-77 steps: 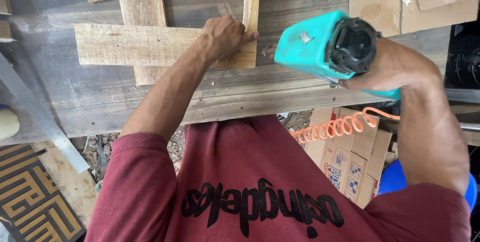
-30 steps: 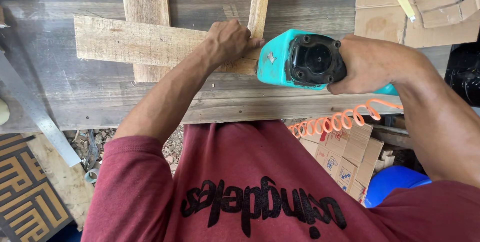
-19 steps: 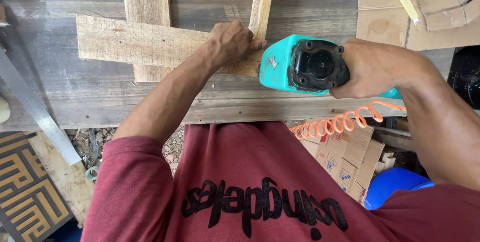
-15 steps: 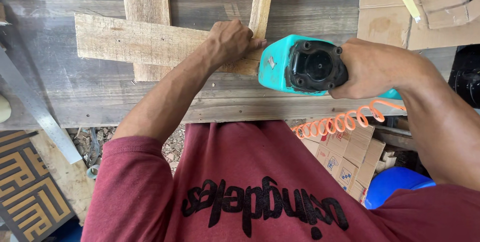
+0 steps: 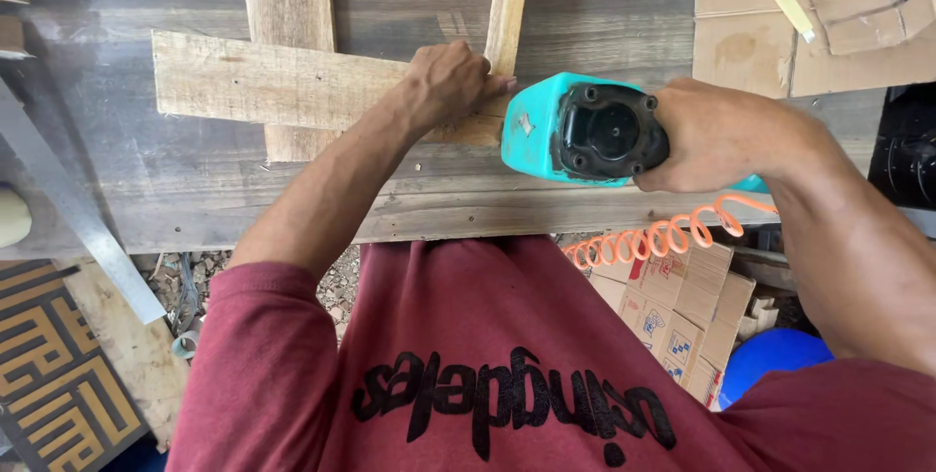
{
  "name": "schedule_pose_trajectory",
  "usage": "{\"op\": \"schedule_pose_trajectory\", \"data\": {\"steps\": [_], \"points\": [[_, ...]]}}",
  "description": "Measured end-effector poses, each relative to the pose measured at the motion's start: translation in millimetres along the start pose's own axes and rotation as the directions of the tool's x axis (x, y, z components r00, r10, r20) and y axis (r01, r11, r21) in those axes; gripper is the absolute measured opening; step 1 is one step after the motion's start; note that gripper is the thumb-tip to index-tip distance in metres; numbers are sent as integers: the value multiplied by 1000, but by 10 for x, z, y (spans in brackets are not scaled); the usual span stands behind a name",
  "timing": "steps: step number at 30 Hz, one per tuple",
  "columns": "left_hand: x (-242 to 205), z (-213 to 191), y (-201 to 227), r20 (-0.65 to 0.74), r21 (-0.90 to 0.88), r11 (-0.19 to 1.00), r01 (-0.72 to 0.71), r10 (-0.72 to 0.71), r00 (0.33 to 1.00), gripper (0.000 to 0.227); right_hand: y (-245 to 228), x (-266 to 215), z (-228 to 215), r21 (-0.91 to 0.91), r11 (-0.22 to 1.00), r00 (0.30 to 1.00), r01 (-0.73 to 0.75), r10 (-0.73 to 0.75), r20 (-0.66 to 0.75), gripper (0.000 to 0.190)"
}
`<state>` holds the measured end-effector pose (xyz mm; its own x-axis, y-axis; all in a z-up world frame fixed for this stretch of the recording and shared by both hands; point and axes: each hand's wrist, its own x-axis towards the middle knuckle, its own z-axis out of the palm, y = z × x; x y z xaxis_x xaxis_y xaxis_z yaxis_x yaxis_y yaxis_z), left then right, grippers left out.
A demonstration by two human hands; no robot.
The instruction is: The person assembles a rectangular wooden frame on a workbench. They position wooden planks to form the frame's sides and crossbars, then use a teal pneumatic nail gun to fasten the joints. The person repeatedly aligns the wood and drives nails into the corners and intersections to secure the structure.
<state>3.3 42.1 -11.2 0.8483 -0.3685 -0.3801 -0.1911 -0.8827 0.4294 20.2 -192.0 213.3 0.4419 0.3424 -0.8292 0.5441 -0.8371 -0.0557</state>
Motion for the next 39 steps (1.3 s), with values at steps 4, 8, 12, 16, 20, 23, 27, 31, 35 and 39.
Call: {"op": "schedule_pose_trajectory", "data": {"steps": [4,8,12,16,20,23,27,31,35,39], "points": [[-139,-237,63,17,-119,993,-26,28,999,68,169,91,115,102,994,1000,-24,25,-11,29],[-212,-552,36,294,-299,943,150,-59,954,53,212,145,167,100,995,999,-19,22,-30,32],[-177,-554,-51,357,-221,965,140,-54,932,57,137,126,76,43,999,1000,-3,5,-24,30],[-251,-432,-133,289,-237,963,128,-56,956,57,179,37,-99,61,997,999,-47,48,-12,30],[-207,-264,-146,151,-208,978,14,18,988,53,315,40,-220,244,967,985,-70,105,-135,46],[-209,-180,-165,100,-128,991,-27,40,994,56,359,93,-298,257,963,984,-79,117,-138,55],[-168,-68,-219,52,-50,996,-75,78,996,60,320,180,-366,183,975,988,-129,142,-57,33],[-127,-61,-203,37,-27,996,-82,83,996,60,340,229,-375,175,975,989,-135,143,-36,31],[-121,-97,-204,55,-35,997,-76,78,995,63,385,232,-382,210,974,993,-87,102,-61,40],[-92,-109,-197,84,-21,997,-70,71,994,64,374,241,-384,179,976,991,-122,130,-35,33]]}}
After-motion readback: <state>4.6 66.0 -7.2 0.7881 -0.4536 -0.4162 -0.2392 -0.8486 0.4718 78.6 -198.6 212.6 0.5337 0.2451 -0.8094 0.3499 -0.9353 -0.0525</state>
